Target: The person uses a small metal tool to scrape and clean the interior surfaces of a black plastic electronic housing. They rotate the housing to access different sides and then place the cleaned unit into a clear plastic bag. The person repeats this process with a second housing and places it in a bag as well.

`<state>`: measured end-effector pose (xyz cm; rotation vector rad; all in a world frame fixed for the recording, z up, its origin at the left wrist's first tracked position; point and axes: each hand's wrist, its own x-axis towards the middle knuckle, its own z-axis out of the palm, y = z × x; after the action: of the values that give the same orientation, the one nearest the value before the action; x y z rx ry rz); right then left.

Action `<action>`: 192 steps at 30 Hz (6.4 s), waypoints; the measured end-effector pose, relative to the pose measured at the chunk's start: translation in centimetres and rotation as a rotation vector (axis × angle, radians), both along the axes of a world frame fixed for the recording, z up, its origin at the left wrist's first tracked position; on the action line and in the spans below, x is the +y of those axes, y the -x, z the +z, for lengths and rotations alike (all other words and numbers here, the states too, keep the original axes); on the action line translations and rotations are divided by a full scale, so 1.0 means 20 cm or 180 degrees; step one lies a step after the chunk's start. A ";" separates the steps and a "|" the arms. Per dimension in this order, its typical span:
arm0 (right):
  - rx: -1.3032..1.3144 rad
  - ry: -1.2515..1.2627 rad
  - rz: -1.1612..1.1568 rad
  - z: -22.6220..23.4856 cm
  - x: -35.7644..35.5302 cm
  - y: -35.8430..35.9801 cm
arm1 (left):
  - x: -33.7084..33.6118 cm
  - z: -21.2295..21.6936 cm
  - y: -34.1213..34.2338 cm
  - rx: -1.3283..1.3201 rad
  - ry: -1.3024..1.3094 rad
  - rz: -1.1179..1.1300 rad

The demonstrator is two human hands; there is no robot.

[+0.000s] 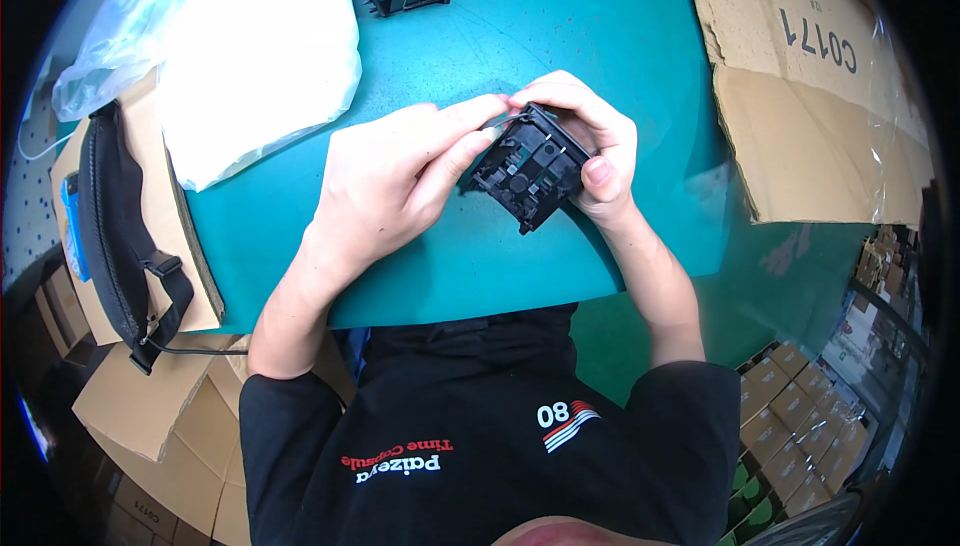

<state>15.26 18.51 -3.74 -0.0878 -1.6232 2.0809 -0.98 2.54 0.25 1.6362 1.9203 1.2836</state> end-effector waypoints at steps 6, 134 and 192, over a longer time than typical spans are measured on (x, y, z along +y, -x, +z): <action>0.0055 -0.0012 -0.0001 0.00 0.00 0.00 | 0.00 -0.02 0.00 -0.0044 -0.0115 0.0006; -0.0816 0.2998 -0.0152 -0.02 0.01 0.03 | -0.01 -0.02 -0.05 0.0967 -0.0297 0.0153; -0.1188 0.1541 -0.0289 0.03 -0.04 0.04 | -0.01 0.01 -0.08 0.1292 -0.0305 0.0122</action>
<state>14.46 17.65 -3.04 -0.7359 -1.2318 2.4440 0.60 2.39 0.48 2.0466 2.1513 1.1385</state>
